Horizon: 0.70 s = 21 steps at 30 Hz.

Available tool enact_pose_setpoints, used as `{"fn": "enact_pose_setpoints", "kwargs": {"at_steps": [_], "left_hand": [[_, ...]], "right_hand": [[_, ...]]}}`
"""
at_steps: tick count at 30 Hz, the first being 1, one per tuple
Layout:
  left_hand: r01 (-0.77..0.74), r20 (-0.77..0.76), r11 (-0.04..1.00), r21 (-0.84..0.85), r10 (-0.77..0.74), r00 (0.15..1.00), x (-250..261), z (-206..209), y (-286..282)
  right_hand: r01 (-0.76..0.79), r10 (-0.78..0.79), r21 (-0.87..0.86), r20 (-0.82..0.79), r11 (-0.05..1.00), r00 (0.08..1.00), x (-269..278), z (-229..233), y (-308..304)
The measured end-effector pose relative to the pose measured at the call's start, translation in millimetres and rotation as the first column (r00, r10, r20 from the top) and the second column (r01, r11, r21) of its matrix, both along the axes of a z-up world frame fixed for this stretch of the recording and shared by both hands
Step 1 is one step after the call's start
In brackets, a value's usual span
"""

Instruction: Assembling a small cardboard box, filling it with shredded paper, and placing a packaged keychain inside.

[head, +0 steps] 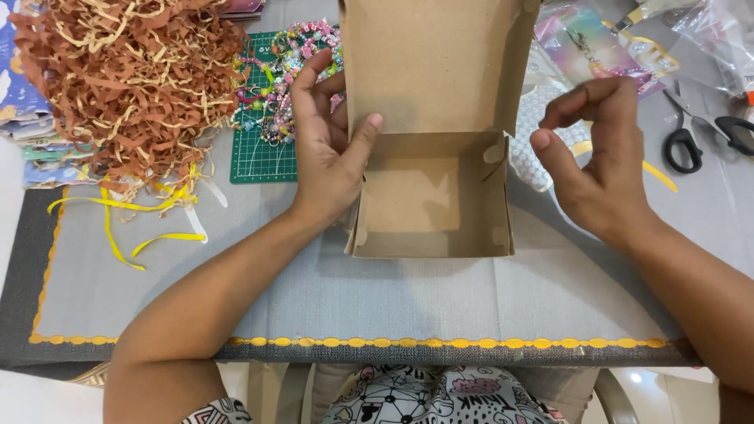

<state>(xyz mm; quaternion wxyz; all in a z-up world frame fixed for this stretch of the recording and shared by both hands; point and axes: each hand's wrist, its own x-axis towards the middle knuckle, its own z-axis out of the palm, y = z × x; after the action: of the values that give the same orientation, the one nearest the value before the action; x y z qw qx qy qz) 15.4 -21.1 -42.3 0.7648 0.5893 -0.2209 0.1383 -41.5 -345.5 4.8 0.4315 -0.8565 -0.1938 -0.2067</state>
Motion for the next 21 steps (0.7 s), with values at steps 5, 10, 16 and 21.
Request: {"fn": "enact_pose_setpoints", "kwargs": {"at_steps": [5, 10, 16, 21], "left_hand": [[-0.035, 0.053, 0.999, -0.002, 0.035, 0.998, -12.7, 1.2, -10.0], [0.106, 0.013, 0.994, -0.012, -0.105, 0.994, -29.6, 18.8, -8.3], [0.277, -0.074, 0.961, -0.003, -0.277, 0.958, -31.5, 23.0, -4.1], [0.03, 0.026, 0.944, 0.328, -0.041, 0.999, -24.4, 13.4, -3.7]], "right_hand": [[-0.171, 0.234, 0.195, -0.365, 0.966, 0.901, 5.5, 17.4, 15.0], [-0.195, 0.43, 0.517, -0.385, 0.834, 0.817, 11.1, -14.1, 5.4], [-0.041, 0.188, 0.357, -0.389, 0.933, 0.902, 6.2, -22.5, -0.6], [0.025, 0.124, 0.352, -0.393, 0.936, 0.911, 9.2, -22.8, 0.1]]}}
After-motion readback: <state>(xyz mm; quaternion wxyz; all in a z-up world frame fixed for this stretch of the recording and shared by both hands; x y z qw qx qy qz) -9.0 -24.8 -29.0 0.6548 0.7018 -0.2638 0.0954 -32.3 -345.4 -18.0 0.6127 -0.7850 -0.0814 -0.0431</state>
